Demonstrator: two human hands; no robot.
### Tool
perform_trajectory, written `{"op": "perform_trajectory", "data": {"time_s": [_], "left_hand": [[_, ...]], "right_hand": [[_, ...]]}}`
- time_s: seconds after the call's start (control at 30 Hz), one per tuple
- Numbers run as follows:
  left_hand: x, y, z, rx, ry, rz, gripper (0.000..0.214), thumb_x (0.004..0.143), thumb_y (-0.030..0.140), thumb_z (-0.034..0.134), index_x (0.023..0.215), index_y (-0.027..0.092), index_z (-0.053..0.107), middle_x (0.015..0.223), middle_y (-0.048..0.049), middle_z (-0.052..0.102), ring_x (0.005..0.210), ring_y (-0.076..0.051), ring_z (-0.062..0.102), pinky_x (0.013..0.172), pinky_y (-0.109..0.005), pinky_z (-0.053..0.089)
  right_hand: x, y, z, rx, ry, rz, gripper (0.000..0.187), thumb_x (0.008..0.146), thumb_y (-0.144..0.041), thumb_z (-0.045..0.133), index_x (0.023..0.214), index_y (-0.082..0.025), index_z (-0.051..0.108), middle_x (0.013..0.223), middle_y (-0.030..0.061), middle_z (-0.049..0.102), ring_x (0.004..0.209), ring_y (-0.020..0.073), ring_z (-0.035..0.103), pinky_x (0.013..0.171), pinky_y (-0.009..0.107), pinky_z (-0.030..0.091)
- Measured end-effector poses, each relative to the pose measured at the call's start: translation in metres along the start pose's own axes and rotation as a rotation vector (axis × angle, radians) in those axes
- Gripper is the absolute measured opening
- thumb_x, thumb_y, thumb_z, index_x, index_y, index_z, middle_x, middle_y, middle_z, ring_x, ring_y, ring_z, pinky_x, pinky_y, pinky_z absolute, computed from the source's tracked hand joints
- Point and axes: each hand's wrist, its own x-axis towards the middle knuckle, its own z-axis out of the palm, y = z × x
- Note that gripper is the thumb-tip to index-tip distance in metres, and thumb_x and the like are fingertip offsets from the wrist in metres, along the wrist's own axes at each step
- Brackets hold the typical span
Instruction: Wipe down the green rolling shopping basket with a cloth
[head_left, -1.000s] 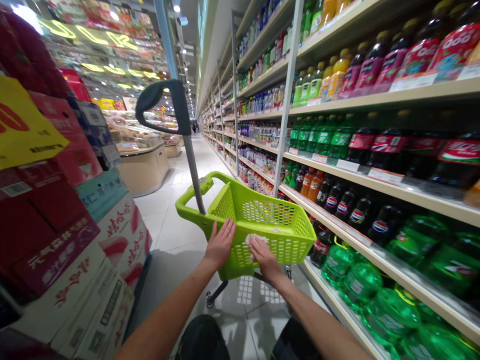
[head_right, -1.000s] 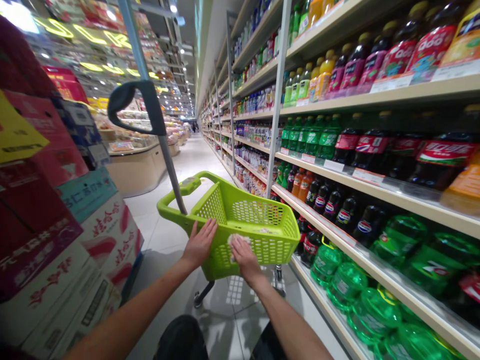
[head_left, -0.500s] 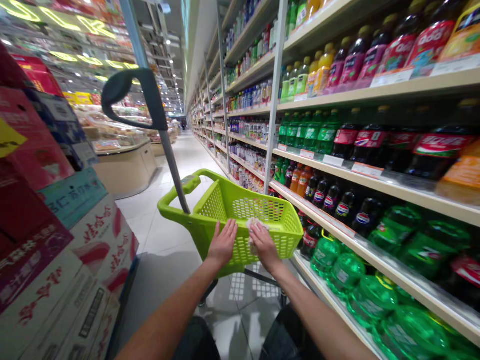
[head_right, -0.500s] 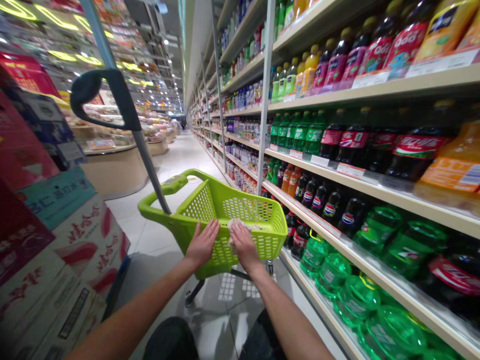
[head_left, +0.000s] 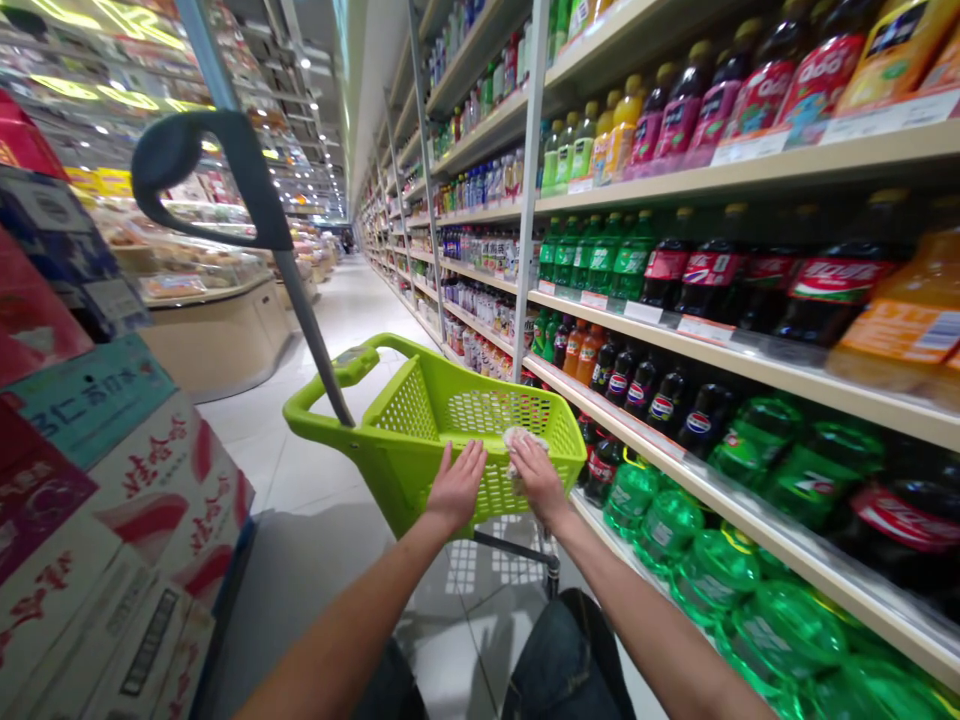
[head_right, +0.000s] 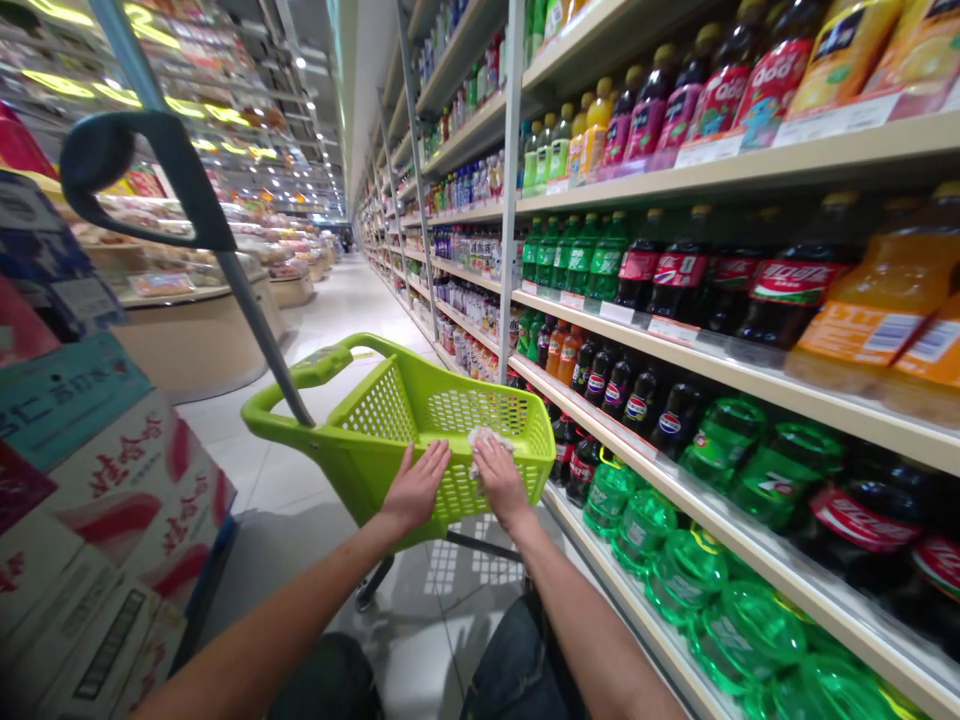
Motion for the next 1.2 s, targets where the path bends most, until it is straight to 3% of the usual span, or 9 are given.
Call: {"op": "perform_trajectory", "data": {"time_s": [0.2, 0.27, 0.43, 0.63, 0.83, 0.97, 1.07, 1.13, 1.2], "left_hand": [[0.004, 0.011, -0.001, -0.009, -0.068, 0.014, 0.049, 0.079, 0.012, 0.032, 0.128, 0.009, 0.038, 0.139, -0.0104, 0.032, 0.13, -0.021, 0.026, 0.106, -0.05, 0.017], [0.006, 0.012, -0.002, -0.031, -0.072, 0.023, 0.051, 0.077, 0.012, 0.033, 0.129, 0.009, 0.037, 0.14, -0.0109, 0.031, 0.13, -0.021, 0.025, 0.107, -0.05, 0.016], [0.015, 0.024, -0.003, -0.084, -0.092, 0.035, 0.055, 0.074, 0.011, 0.036, 0.129, 0.008, 0.035, 0.14, -0.0114, 0.03, 0.13, -0.021, 0.024, 0.107, -0.051, 0.013], [0.011, 0.02, 0.0, -0.089, -0.16, 0.066, 0.06, 0.071, 0.013, 0.038, 0.13, 0.01, 0.033, 0.141, -0.0109, 0.028, 0.131, -0.02, 0.023, 0.107, -0.049, 0.011], [0.013, 0.015, -0.007, -0.105, -0.178, -0.014, 0.06, 0.073, 0.011, 0.035, 0.132, 0.008, 0.03, 0.142, -0.0117, 0.025, 0.132, -0.021, 0.02, 0.107, -0.051, 0.01], [0.009, 0.013, -0.007, -0.097, -0.181, 0.012, 0.06, 0.072, 0.011, 0.036, 0.132, 0.009, 0.031, 0.142, -0.0098, 0.025, 0.132, -0.02, 0.02, 0.107, -0.049, 0.01], [0.001, -0.002, -0.007, -0.067, -0.114, -0.042, 0.06, 0.072, 0.011, 0.034, 0.132, 0.01, 0.031, 0.142, -0.0088, 0.026, 0.132, -0.02, 0.021, 0.108, -0.049, 0.01], [-0.005, -0.014, -0.007, -0.042, -0.058, -0.145, 0.059, 0.073, 0.01, 0.033, 0.132, 0.009, 0.031, 0.141, -0.01, 0.027, 0.132, -0.021, 0.021, 0.107, -0.05, 0.009], [-0.01, -0.023, -0.007, -0.02, -0.025, -0.203, 0.059, 0.072, 0.011, 0.033, 0.132, 0.009, 0.033, 0.14, -0.0111, 0.029, 0.131, -0.023, 0.022, 0.107, -0.051, 0.01]], "right_hand": [[-0.061, 0.012, 0.011, 0.006, -0.063, 0.009, 0.038, 0.086, -0.006, 0.035, 0.117, -0.018, 0.053, 0.117, 0.0095, 0.058, 0.122, 0.018, 0.039, 0.094, 0.04, 0.044], [-0.064, 0.016, 0.006, 0.031, -0.051, 0.046, 0.041, 0.086, -0.006, 0.035, 0.12, -0.021, 0.05, 0.121, 0.0077, 0.056, 0.124, 0.0165, 0.036, 0.097, 0.041, 0.041], [-0.04, 0.03, -0.01, 0.015, 0.024, 0.077, 0.04, 0.087, -0.009, 0.037, 0.123, -0.02, 0.048, 0.128, 0.0071, 0.048, 0.129, 0.017, 0.026, 0.103, 0.042, 0.033], [-0.092, 0.039, -0.008, -0.001, -0.04, 0.112, 0.042, 0.089, -0.011, 0.032, 0.127, -0.023, 0.042, 0.12, 0.0065, 0.056, 0.123, 0.0143, 0.038, 0.095, 0.036, 0.044], [-0.053, 0.05, -0.027, 0.022, 0.038, 0.153, 0.047, 0.085, -0.006, 0.035, 0.13, -0.021, 0.039, 0.133, 0.0066, 0.042, 0.13, 0.0178, 0.024, 0.105, 0.043, 0.03], [-0.08, 0.049, -0.015, 0.017, 0.002, 0.198, 0.046, 0.085, -0.007, 0.033, 0.126, -0.022, 0.044, 0.125, 0.0061, 0.052, 0.126, 0.0155, 0.033, 0.1, 0.039, 0.039], [-0.103, 0.055, -0.015, 0.019, 0.012, 0.229, 0.047, 0.083, -0.007, 0.032, 0.126, -0.023, 0.045, 0.125, 0.0059, 0.051, 0.125, 0.016, 0.035, 0.099, 0.04, 0.039], [-0.094, 0.064, -0.023, 0.007, 0.081, 0.291, 0.048, 0.081, -0.006, 0.033, 0.126, -0.021, 0.045, 0.131, 0.0064, 0.046, 0.127, 0.0181, 0.031, 0.103, 0.044, 0.033], [-0.068, 0.069, -0.027, -0.015, 0.179, 0.382, 0.05, 0.078, -0.005, 0.033, 0.125, -0.017, 0.046, 0.132, 0.0079, 0.043, 0.128, 0.0205, 0.029, 0.104, 0.048, 0.029]]}}
